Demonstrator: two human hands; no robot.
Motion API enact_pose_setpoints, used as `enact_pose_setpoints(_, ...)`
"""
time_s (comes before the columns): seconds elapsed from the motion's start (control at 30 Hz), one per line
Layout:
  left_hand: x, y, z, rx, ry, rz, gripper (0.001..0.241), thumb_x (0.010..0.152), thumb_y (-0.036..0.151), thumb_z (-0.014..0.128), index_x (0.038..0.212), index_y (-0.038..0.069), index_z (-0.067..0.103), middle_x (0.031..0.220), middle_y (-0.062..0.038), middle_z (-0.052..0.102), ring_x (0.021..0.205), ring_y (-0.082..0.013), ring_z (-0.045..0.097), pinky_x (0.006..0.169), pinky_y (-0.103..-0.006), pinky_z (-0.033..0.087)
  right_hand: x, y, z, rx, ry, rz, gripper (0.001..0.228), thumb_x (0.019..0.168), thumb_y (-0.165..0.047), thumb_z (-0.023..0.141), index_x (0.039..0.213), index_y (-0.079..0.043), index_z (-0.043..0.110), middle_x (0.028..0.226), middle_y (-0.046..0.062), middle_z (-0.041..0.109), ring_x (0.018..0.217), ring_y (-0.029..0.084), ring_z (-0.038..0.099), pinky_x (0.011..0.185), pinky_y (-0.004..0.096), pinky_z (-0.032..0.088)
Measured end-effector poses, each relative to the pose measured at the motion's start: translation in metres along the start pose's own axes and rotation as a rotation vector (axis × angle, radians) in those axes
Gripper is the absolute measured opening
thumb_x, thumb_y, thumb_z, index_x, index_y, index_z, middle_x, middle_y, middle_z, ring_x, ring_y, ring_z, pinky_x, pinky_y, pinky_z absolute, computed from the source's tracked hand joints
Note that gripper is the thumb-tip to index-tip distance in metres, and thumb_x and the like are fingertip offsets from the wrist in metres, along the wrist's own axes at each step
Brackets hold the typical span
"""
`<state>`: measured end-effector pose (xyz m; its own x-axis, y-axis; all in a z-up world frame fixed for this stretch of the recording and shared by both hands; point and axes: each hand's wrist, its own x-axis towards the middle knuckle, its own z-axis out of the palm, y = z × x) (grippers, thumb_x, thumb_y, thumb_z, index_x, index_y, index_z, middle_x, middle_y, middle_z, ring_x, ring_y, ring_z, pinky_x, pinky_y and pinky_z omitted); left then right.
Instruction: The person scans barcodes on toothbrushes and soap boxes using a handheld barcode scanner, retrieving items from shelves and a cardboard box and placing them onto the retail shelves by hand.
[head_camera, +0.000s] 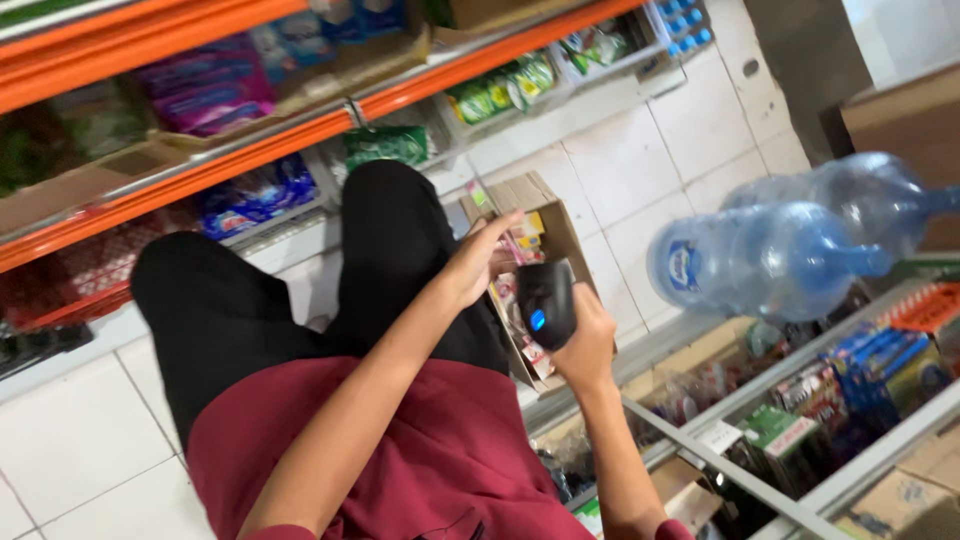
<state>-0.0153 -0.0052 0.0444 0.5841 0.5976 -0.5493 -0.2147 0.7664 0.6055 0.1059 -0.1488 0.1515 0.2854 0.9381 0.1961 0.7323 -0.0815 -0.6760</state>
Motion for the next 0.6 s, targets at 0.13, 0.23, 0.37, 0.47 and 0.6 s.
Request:
enact_pose_setpoints(0.13,-0.047,0.044,-0.024,-0.34,-0.089,0.206,0.049,0.087,0.008,0.053,0.135,0.002,0.051,0.106,-0.014,0.067,0.091,-0.0235,0.071,0.081,-0.042,0.062,0.004,-0.064,0.011,0.137,-0.144,-0.241,0.056,0.057,-0.004,0.076,0.11,0.006,0.065,0.112,0.025,0.067,0.101,0.044,0.067,0.086,0.042,0.054)
enact_pose_setpoints(0.23,-0.098,0.074,-0.056,-0.233,-0.127,0.355,0.051,0.09,0.004,0.05,0.141,0.0,0.053,0.113,-0.011,0.067,0.101,-0.0218,0.066,0.09,-0.0362,0.054,0.006,-0.092,0.016,0.23,-0.152,-0.23,0.037,0.076,-0.007,0.085,0.108,0.002,0.068,0.109,0.017,0.072,0.101,0.033,0.072,0.093,0.039,0.054)
enact_pose_setpoints(0.37,-0.154,0.097,-0.08,-0.213,-0.047,0.443,0.048,0.091,0.007,0.051,0.139,0.001,0.054,0.112,-0.012,0.065,0.104,-0.0229,0.065,0.096,-0.0378,0.052,0.009,-0.111,0.02,0.444,-0.45,0.464,0.027,0.079,-0.009,0.082,0.101,0.004,0.072,0.082,0.016,0.075,0.071,0.025,0.07,0.067,0.037,0.056)
enact_pose_setpoints(0.47,-0.175,0.103,-0.089,-0.289,-0.008,0.528,0.048,0.09,0.006,0.051,0.138,0.0,0.054,0.112,-0.012,0.065,0.105,-0.0242,0.065,0.096,-0.0392,0.051,0.007,-0.127,0.021,0.465,-0.478,0.105,0.031,0.076,-0.007,0.081,0.104,0.0,0.07,0.088,0.005,0.076,0.078,0.01,0.069,0.072,0.028,0.056)
enact_pose_setpoints(0.6,-0.185,0.112,-0.101,-0.289,0.0,0.683,0.046,0.091,0.004,0.05,0.137,-0.002,0.054,0.113,-0.014,0.065,0.106,-0.026,0.065,0.099,-0.0404,0.051,0.0,-0.15,0.027,0.344,-0.634,0.118,0.025,0.073,-0.007,0.081,0.094,0.001,0.07,0.072,0.008,0.075,0.063,0.013,0.067,0.062,0.03,0.055)
